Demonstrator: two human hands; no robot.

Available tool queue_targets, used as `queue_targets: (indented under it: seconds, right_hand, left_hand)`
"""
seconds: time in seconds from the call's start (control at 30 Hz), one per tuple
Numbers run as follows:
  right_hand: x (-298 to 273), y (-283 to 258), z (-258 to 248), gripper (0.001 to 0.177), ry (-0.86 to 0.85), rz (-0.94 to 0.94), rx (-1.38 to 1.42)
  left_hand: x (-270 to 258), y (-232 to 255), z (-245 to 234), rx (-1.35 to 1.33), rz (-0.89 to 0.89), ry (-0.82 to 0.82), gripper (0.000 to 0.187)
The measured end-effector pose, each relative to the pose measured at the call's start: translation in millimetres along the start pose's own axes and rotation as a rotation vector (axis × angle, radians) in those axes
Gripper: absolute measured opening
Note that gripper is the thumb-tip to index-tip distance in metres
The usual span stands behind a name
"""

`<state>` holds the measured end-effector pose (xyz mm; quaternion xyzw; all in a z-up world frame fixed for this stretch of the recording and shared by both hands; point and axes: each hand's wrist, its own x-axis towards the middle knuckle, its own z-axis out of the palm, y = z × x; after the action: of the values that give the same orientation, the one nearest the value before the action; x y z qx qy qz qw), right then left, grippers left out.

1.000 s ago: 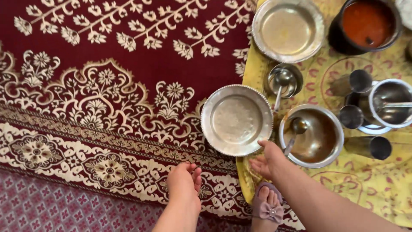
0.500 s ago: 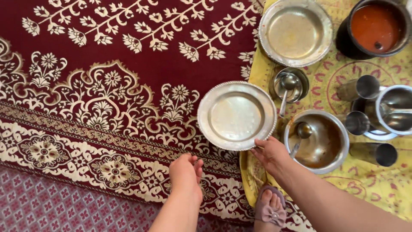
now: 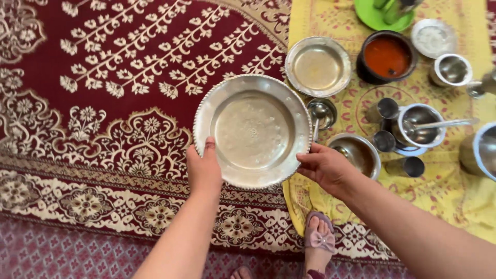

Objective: Clearing used dishes and utensils from a floor-level dining area to a kitchen counter.

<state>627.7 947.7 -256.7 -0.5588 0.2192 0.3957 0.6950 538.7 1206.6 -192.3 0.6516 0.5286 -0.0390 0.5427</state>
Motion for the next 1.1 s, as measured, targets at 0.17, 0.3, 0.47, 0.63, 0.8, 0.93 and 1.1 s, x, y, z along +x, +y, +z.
queue_targets:
  seconds: [0.17, 0.3, 0.47, 0.63, 0.8, 0.93, 1.1]
  right_hand:
    - [-42, -4, 1, 0.024, -0.013, -0.092, 0.008]
    - [-69, -6, -8, 0.023, 0.002, -0.161, 0.049]
    - [-120, -11, -12, 0.027, 0.055, -0.194, 0.088]
    - [-176, 4, -31, 0.024, 0.167, -0.192, 0.106]
    - [-225, 31, -68, 0.03, 0.311, -0.354, 0.172]
    - [-288, 44, -98, 0.033, 0.481, -0.479, 0.301]
    - [-410, 56, -124, 0.034, 0.537, -0.611, 0.395]
  left_hand:
    - [-4, 1, -32, -0.38, 0.076, -0.299, 0.052]
    - [-29, 11, -49, -0.518, 0.062, -0.512, 0.042]
    - [-67, 20, -51, -0.482, 0.192, -0.591, 0.033]
    - [-100, 6, -32, -0.459, 0.286, -0.654, 0.032]
    - [-112, -27, 2, -0.475, 0.546, -0.729, 0.032]
    - [-182, -12, 7, -0.475, 0.378, -0.845, 0.029]
    - [-285, -1, 17, -0.399, 0.32, -0.972, 0.027]
